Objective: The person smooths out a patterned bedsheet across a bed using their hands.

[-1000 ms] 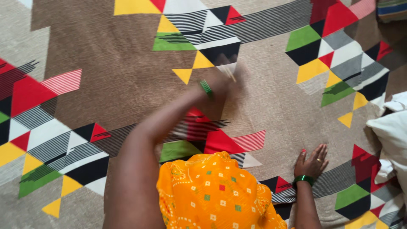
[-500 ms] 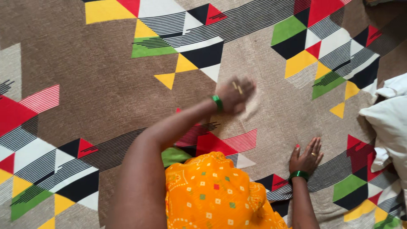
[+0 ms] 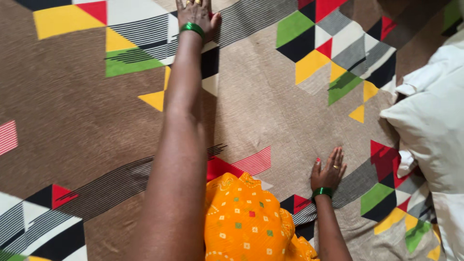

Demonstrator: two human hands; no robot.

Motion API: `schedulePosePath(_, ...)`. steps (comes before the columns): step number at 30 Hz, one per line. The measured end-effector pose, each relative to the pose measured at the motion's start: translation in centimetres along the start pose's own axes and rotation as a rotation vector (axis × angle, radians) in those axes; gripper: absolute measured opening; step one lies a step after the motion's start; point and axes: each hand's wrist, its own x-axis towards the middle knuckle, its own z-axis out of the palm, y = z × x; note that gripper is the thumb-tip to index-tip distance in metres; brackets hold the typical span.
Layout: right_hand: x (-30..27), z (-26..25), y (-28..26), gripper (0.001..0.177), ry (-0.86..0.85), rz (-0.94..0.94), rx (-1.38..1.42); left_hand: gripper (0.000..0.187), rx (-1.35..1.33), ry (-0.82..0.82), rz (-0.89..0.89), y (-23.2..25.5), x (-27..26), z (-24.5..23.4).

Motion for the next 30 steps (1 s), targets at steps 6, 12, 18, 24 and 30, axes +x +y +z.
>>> schedulePosePath(6,0.3,-0.4,-0.2,0.074,-0.035,0.021,-0.004,0.063,-0.053,-0.201,0.196,9.8,0.0,1.8)
schedulePosePath(12,0.3,-0.5,-0.4,0.074,-0.046,0.03,-0.017,0.064,0.018,-0.24,0.733,21.4,-9.4,-0.3)
schedulePosePath(18,0.3,-0.6,-0.4,0.075,-0.038,0.031,-0.018,0.079,-0.162,-0.119,1.215,27.1,-18.3,5.1)
schedulePosePath(24,0.3,-0.3,0.0,0.076,-0.016,0.012,-0.018,0.074,-0.148,-0.515,0.739,24.3,-6.2,6.9)
schedulePosePath(30,0.4,-0.3,0.1,0.078,-0.02,0.014,-0.014,0.044,-0.065,-0.17,0.167,15.6,4.8,4.7)
